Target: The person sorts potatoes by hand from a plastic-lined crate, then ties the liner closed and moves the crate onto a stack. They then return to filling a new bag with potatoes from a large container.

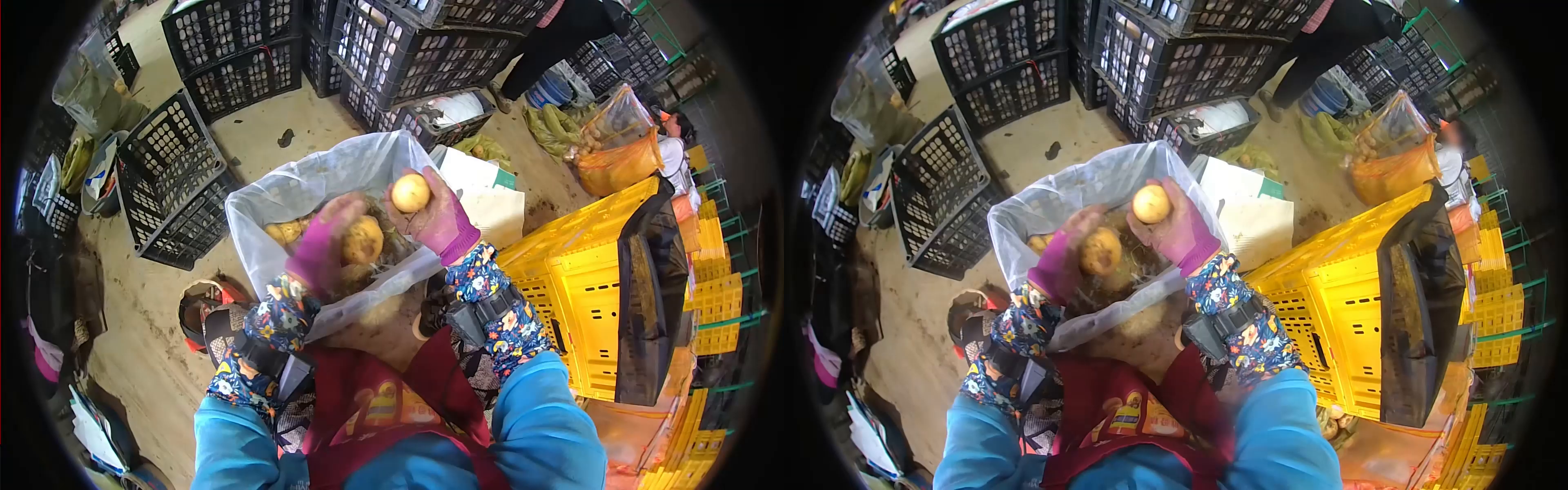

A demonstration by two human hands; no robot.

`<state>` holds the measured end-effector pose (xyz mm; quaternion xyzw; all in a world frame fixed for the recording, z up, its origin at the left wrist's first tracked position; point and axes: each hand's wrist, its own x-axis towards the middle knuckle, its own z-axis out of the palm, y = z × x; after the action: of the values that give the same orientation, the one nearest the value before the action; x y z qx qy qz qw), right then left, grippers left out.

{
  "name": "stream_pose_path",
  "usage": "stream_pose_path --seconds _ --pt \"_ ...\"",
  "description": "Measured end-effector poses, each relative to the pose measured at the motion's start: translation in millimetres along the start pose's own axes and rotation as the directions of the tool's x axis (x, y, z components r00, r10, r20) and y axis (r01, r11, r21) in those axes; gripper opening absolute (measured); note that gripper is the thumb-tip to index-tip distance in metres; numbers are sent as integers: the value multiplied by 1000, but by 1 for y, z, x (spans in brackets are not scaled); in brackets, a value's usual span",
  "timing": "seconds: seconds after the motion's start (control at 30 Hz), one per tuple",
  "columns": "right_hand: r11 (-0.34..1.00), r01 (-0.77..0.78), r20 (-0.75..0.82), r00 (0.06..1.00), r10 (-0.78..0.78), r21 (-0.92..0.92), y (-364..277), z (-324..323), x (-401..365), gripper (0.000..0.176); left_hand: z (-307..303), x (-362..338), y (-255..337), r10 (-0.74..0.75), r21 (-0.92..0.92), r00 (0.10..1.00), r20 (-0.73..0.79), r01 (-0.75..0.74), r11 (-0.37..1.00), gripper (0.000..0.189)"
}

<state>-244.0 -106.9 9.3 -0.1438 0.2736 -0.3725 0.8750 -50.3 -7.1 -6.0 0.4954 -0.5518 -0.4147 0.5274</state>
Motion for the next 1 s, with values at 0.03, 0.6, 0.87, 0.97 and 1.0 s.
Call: stream_pose_path --seconds 0.03,0.6,0.87,0.97,1.0 --pt "913 182 169 977 -127 -365 7 2 0 35 9 -2 7 -73 -128 997 8 73 989 42" --pt "797 -93 259 918 301 -596 3 35 -26 54 -7 16 20 -223 -427 958 -180 128 895 61" --pt "79 418 394 893 -218 -905 52 26 -12 47 -1 11 -5 195 272 969 -154 -148 951 48" --pt "-349 513 596 778 -196 -784 48 1 -1 35 -2 8 -1 247 421 957 -155 -162 893 45" --pt "-502 565 710 687 -154 -655 41 7 6 31 3 7 -5 107 200 967 -233 -60 978 44"
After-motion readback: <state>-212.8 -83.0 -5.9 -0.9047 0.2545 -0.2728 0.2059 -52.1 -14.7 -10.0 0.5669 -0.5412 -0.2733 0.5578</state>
